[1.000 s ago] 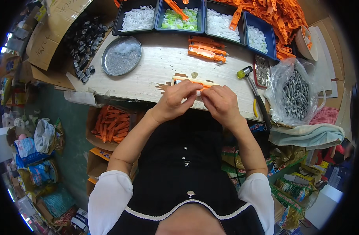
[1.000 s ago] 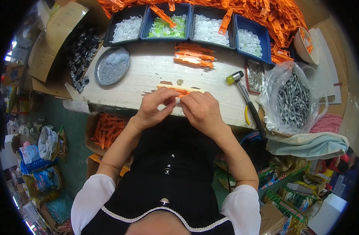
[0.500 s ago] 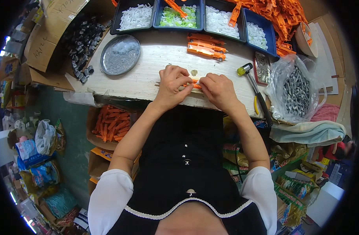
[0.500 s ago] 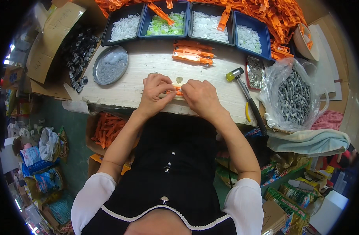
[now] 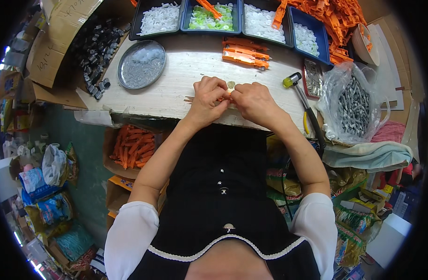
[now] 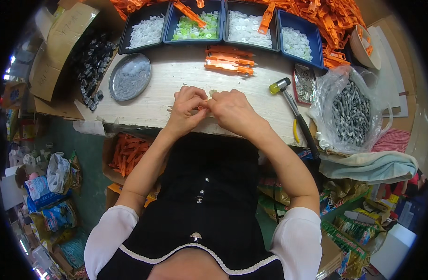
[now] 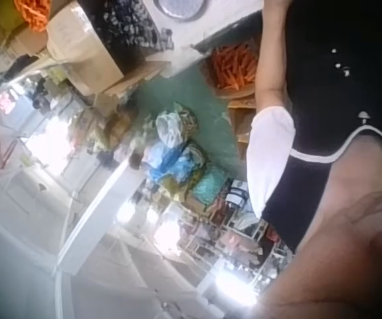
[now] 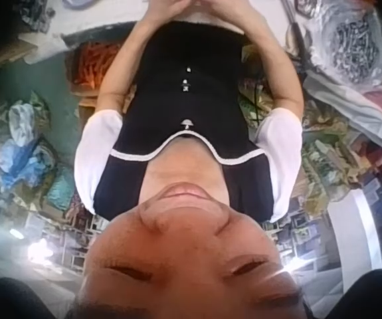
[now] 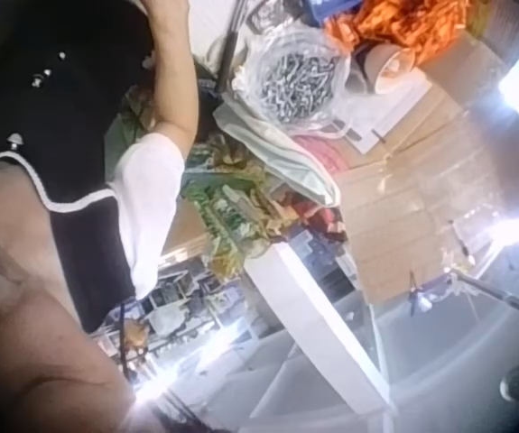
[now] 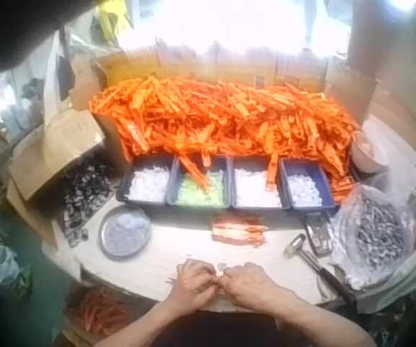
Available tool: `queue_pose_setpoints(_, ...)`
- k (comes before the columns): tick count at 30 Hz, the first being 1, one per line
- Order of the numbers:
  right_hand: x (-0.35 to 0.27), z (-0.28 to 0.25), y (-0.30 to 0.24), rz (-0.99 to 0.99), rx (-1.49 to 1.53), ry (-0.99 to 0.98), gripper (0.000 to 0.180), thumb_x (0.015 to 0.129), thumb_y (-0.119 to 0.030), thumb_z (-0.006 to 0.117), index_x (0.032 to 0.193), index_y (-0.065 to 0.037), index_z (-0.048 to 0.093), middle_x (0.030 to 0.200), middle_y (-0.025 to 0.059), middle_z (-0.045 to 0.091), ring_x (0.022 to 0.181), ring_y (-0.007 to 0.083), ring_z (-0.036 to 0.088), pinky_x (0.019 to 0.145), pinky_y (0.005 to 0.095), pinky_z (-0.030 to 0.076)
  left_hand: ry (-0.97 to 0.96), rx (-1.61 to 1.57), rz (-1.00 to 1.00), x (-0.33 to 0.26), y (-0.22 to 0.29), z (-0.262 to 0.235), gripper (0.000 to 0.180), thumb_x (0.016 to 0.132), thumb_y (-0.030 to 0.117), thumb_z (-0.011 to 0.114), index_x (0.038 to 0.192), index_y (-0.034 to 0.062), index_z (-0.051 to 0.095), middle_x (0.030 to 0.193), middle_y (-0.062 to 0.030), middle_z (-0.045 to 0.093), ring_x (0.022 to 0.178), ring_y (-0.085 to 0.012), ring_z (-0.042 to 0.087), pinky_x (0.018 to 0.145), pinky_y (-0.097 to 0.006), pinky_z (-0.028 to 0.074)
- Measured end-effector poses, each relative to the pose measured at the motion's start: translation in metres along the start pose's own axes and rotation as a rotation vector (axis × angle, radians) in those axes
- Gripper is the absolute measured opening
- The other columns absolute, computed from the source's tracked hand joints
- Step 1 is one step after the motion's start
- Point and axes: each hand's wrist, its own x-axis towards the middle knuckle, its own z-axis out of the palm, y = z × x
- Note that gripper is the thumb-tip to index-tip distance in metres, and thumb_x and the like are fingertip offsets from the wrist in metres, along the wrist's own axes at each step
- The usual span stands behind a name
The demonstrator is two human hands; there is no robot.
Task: Manually assembling plastic toy parts by inserting small components and using a small hammer to secure them.
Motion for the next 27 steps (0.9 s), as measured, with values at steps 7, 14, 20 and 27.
queue_pose_setpoints(7, 0.004, -0.003, -0.005, 0.035, -0.053, -0.097, 0.009, 0.072, -0.008, 0.058, 0.08, -0.006, 0.06, 0.073, 0.008, 0.056, 0.069, 0.0263, 0.058, 0.059, 0.0372, 0.045, -0.022, -0.013, -0.021, -0.001, 0.001, 0.0, 0.008, 0.066, 0.008, 0.063, 0.071, 0.0078, 0.057, 0.089, -0.0007, 0.053, 0.089, -0.0181, 0.045, 0.079, -0.033, 0.028)
queue_pose_setpoints(14, -0.058, -0.04, 0.041, 0.32, 0.183, 0.272, 0.007, 0.078, -0.008, 0.06, 0.082, -0.003, 0.058, 0.074, 0.0106, 0.055, 0.069, 0.0264, 0.055, 0.06, 0.0333, 0.043, -0.04, 0.071, -0.048, 0.003, 0.005, -0.004, 0.008, 0.069, 0.013, 0.065, 0.075, 0.0111, 0.06, 0.089, 0.0003, 0.054, 0.088, -0.0176, 0.046, 0.08, -0.032, 0.027)
queue_pose_setpoints(20, -0.15, -0.084, 0.105, 0.678, -0.119, 0.459, 0.015, 0.082, -0.012, 0.056, 0.089, 0.0, 0.059, 0.083, 0.0145, 0.06, 0.074, 0.03, 0.058, 0.067, 0.0339, 0.045, -0.118, 0.192, 0.022, 0.014, 0.005, -0.009, 0.01, 0.069, 0.016, 0.068, 0.078, 0.0135, 0.065, 0.086, 0.0011, 0.053, 0.085, -0.0168, 0.045, 0.078, -0.033, 0.026)
queue_pose_setpoints(27, -0.266, -0.099, 0.188, 1.375, -0.557, -0.001, 0.036, 0.08, -0.029, 0.055, 0.111, -0.01, 0.053, 0.109, 0.0162, 0.054, 0.1, 0.0351, 0.051, 0.081, 0.0465, 0.042, -0.16, 0.318, 0.117, 0.02, 0.007, 0.0, 0.014, 0.067, 0.014, 0.067, 0.063, 0.0122, 0.054, 0.084, -0.0001, 0.049, 0.085, -0.0202, 0.045, 0.075, -0.039, 0.029)
